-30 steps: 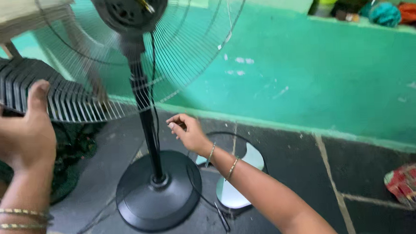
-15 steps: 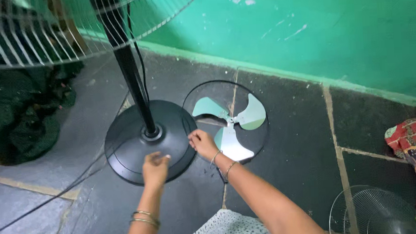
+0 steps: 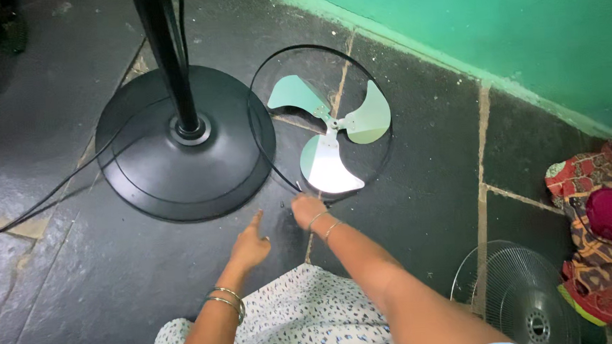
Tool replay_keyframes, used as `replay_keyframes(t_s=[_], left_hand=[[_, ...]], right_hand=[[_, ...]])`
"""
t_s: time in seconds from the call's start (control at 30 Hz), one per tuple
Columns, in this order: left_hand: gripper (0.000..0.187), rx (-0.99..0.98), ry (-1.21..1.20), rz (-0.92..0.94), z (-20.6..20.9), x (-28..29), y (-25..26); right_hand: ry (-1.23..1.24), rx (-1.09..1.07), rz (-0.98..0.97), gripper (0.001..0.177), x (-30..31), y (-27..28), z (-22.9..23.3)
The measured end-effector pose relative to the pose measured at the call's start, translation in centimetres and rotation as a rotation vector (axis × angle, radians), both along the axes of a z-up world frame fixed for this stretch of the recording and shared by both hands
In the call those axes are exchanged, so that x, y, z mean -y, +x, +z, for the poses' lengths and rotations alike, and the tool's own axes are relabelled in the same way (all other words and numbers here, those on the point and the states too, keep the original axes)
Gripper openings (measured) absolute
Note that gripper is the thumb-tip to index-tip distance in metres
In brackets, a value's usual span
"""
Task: The person removes the front grill of a standing electric fan by unscrewing the central nut with a screwdriver. The fan blades remain detached on the floor during the process.
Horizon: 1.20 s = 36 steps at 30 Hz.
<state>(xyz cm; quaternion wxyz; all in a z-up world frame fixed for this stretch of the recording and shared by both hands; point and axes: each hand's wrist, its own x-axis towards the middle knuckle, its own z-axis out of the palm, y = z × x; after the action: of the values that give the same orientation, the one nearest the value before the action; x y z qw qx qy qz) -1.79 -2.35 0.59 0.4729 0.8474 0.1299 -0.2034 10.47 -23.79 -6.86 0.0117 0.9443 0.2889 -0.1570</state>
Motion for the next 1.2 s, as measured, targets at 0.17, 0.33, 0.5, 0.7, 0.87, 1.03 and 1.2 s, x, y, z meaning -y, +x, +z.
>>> replay_keyframes(t_s=[0.17, 0.33, 0.5, 0.7, 0.87, 1.03, 1.2], left_hand=[[0.083, -0.102, 0.091, -0.091, 1.3, 0.8, -0.7], [0.085, -0.099, 0.087, -0.089, 0.4, 0.5, -1.1], [0.083, -0.105, 0.112, -0.068, 0.0, -0.1, -1.3], [0.083, -0.110, 0.128, -0.058, 0.4, -0.2, -1.0], [0.082, -0.099, 0.144, -0.068, 0.6, -0.1, -1.0], [0.083, -0.180, 0.160, -0.057, 1.0, -0.3, -0.8], [0.086, -0.147, 0.152, -0.058, 0.8, -0.5, -0.9]], right_hand=[[-0.048, 0.036, 0.173, 0.027, -1.4, -3.2, -4.6], [-0.137, 0.128, 0.234, 0.034, -2.1, -4.4, -6.4], [-0.167, 0.133, 0.253, 0.039, -2.2, -4.4, -7.0], [-0.134, 0.171, 0.265, 0.042, -1.9, -4.2, -7.4], [-0.123, 0.148, 0.285, 0.042, -1.6, -3.7, -6.0], [-0.050, 0.036, 0.316, 0.041, -1.3, -2.4, -3.3], [0.009, 0.041, 0.239, 0.029, -0.5, 0.1, -1.4]])
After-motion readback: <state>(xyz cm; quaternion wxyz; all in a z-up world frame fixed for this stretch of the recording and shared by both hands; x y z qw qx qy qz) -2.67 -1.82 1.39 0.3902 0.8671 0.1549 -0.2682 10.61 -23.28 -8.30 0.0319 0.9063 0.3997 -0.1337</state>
